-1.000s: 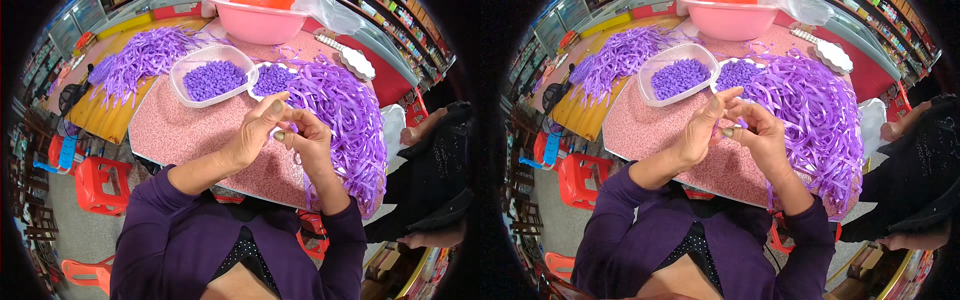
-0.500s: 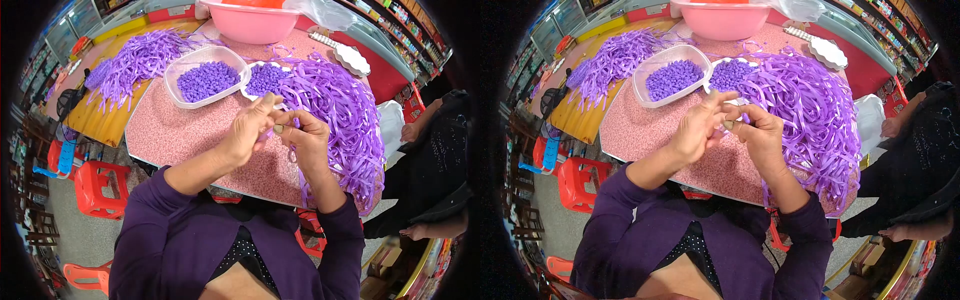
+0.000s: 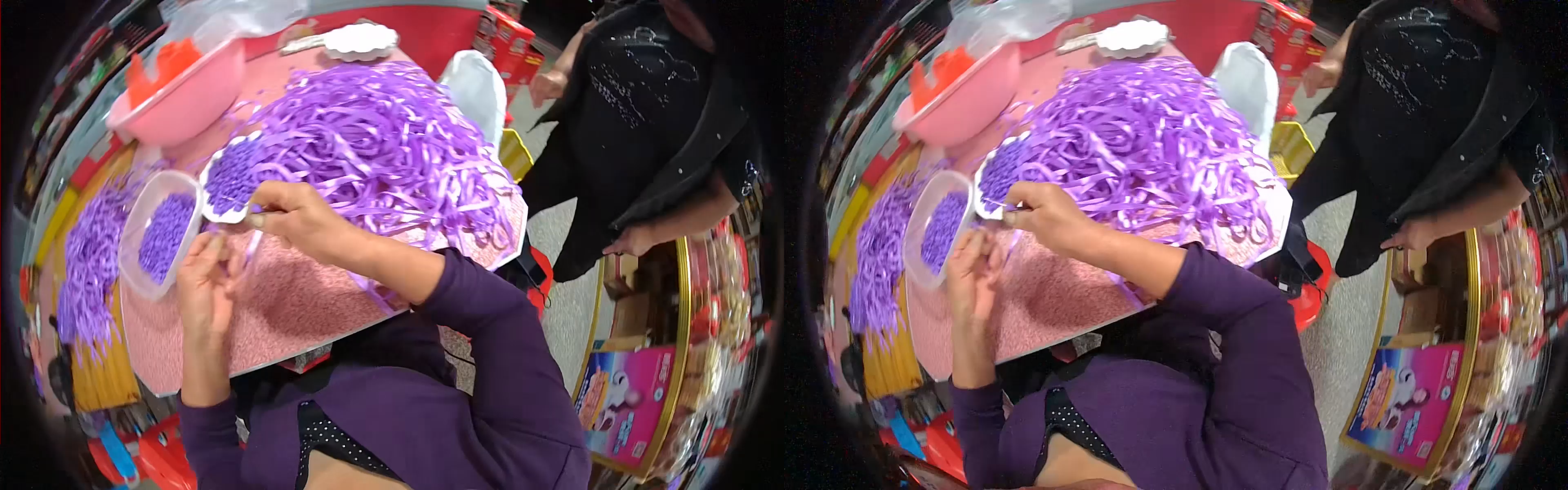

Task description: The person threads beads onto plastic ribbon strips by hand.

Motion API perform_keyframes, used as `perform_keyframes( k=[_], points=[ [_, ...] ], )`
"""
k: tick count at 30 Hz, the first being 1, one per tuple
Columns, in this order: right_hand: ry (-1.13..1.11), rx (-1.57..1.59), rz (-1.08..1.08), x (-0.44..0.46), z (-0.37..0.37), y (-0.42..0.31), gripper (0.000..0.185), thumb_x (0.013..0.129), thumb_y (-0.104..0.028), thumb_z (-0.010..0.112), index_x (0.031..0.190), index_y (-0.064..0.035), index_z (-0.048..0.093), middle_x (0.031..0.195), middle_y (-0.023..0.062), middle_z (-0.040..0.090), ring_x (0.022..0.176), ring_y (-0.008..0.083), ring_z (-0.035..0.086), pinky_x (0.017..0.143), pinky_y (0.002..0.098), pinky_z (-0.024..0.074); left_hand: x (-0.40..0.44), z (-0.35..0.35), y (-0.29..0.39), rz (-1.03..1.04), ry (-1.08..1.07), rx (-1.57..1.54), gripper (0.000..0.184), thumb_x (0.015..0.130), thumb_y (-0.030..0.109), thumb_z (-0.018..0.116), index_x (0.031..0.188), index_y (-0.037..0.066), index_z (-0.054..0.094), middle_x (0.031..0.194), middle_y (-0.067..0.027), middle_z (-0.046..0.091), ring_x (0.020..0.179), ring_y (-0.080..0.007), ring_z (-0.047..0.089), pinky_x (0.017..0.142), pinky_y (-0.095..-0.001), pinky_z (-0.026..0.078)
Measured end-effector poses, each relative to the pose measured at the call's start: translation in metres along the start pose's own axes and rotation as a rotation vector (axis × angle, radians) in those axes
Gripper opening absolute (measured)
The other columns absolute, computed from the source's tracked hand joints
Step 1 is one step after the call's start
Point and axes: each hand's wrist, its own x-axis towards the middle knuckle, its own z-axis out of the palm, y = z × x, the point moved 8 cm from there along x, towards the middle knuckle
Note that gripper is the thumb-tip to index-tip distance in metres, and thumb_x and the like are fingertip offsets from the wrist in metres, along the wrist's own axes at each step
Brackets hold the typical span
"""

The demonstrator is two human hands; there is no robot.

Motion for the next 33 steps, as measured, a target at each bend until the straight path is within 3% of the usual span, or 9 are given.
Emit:
perform_keyframes(
  k=[3,6,8,21,24,25,28,31,33],
  points=[
    [-0.069,0.044,0.032,-0.003,0.002,-0.016,0.01,0.092,-0.01,0.066,0.098,-0.0033,0.069,0.071,-0.0038,0.052,0.063,0.0051,0.042,0.054,0.024,0.0349,0.011,0.001,0.007,0.089,-0.05,-0.054,0.014,0.097,0.01,0.059,0.105,-0.001,0.06,0.086,-0.0061,0.063,0.061,-0.009,0.055,0.042,-0.0186,0.035],
    [-0.16,-0.025,-0.131,-0.008,0.002,-0.017,0.023,0.096,-0.019,0.061,0.112,-0.0057,0.07,0.072,-0.0056,0.054,0.065,0.0045,0.044,0.056,0.0245,0.0368,0.01,0.03,0.009,0.102,0.04,0.068,0.023,0.096,0.01,0.06,0.115,-0.003,0.061,0.093,-0.0102,0.069,0.062,-0.0064,0.056,0.044,-0.0178,0.037],
    [-0.272,-0.093,0.096,-0.011,0.007,-0.02,0.03,0.097,-0.018,0.058,0.124,-0.0083,0.068,0.072,-0.0048,0.054,0.064,0.0046,0.048,0.055,0.0223,0.0396,-0.003,0.024,0.018,0.138,0.114,0.089,0.023,0.094,0.008,0.062,0.114,-0.004,0.064,0.092,-0.01,0.07,0.062,-0.0064,0.056,0.046,-0.0173,0.037],
    [-0.393,-0.071,0.27,-0.017,0.025,-0.015,0.024,0.096,-0.02,0.064,0.109,-0.0005,0.068,0.069,-0.0021,0.054,0.06,0.0061,0.049,0.053,0.0227,0.041,-0.009,0.017,0.02,0.309,0.046,0.061,0.008,0.089,0.005,0.07,0.096,0.0,0.07,0.075,0.0003,0.063,0.058,-0.0033,0.049,0.048,-0.0172,0.035],
    [-0.218,-0.141,0.065,-0.01,0.016,-0.012,0.018,0.084,-0.001,0.071,0.102,-0.002,0.066,0.085,0.0,0.062,0.074,0.007,0.056,0.063,0.0227,0.0451,-0.009,0.007,0.02,0.291,0.135,0.053,0.007,0.089,0.006,0.071,0.093,0.0,0.07,0.07,0.0013,0.059,0.056,-0.0036,0.048,0.047,-0.0177,0.034],
    [-0.228,-0.139,0.067,-0.009,0.015,-0.011,0.018,0.084,-0.001,0.071,0.102,-0.002,0.066,0.085,0.0,0.062,0.074,0.007,0.056,0.063,0.0227,0.0451,-0.008,0.002,0.02,0.288,0.176,0.05,0.008,0.089,0.007,0.071,0.092,0.0,0.07,0.069,0.0011,0.059,0.056,-0.0037,0.048,0.047,-0.0178,0.033],
    [-0.086,-0.674,-0.331,-0.009,0.007,-0.034,0.022,0.081,0.004,0.068,0.102,-0.0013,0.064,0.084,0.0055,0.062,0.07,0.0144,0.059,0.062,0.0272,0.0461,-0.006,-0.006,0.016,0.281,0.2,-0.035,0.009,0.089,0.007,0.071,0.092,-0.002,0.07,0.067,0.0002,0.058,0.052,-0.0045,0.047,0.044,-0.0181,0.03],
    [-0.038,-0.87,-0.501,-0.013,0.018,-0.047,0.023,0.078,0.003,0.066,0.099,-0.0066,0.064,0.082,0.0089,0.058,0.074,0.0258,0.062,0.059,0.0371,0.0481,-0.005,-0.01,0.013,0.265,0.221,-0.062,0.01,0.089,0.007,0.071,0.091,-0.002,0.069,0.066,-0.0004,0.058,0.05,-0.0051,0.046,0.043,-0.0186,0.03],
    [-0.018,-0.881,-0.532,-0.014,0.022,-0.052,0.026,0.079,0.006,0.064,0.102,-0.0052,0.065,0.083,0.0099,0.058,0.071,0.0264,0.061,0.06,0.0359,0.0479,-0.005,-0.011,0.011,0.253,0.229,-0.07,0.01,0.09,0.008,0.07,0.091,-0.002,0.069,0.065,-0.0006,0.057,0.049,-0.0054,0.045,0.043,-0.019,0.029]
  ],
)
